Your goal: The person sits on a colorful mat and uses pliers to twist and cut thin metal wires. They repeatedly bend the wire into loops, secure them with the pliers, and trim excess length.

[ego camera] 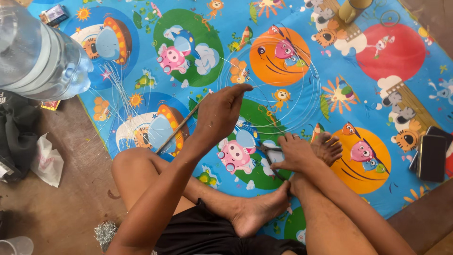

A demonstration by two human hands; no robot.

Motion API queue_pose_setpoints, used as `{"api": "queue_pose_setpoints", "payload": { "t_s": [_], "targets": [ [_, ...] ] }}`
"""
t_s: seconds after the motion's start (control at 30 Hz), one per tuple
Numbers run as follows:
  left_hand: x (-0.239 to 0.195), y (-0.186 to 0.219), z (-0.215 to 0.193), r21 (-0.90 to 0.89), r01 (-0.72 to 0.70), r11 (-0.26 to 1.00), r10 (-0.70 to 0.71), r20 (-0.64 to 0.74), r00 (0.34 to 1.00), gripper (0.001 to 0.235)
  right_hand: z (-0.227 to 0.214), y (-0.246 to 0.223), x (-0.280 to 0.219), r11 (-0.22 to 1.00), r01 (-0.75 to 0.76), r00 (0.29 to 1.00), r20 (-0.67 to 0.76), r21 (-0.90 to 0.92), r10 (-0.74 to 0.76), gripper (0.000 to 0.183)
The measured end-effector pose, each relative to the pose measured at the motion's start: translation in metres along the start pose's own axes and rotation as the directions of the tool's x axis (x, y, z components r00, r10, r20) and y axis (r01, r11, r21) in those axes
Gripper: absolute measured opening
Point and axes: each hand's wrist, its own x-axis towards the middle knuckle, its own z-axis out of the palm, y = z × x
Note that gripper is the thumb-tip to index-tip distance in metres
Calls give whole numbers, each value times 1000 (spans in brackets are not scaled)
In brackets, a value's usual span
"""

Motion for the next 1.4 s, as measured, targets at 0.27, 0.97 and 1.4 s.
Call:
{"api": "queue_pose_setpoints", "payload": {
  "t_s": [0.27,0.97,1.4],
  "targets": [
    [15,30,0,-270,287,919,-231,221,948,26,33,5,3,998,9,991,134,-61,-1,93],
    [12,54,-19,-749,424,508,-78,450,889,33,-59,37,-91,537,482,526,-719,692,454,49],
    [-21,92,-50,-746,405,529,133,544,828,32,-160,-20,-73,944,308,337,-915,-117,-223,54]
  ]
}}
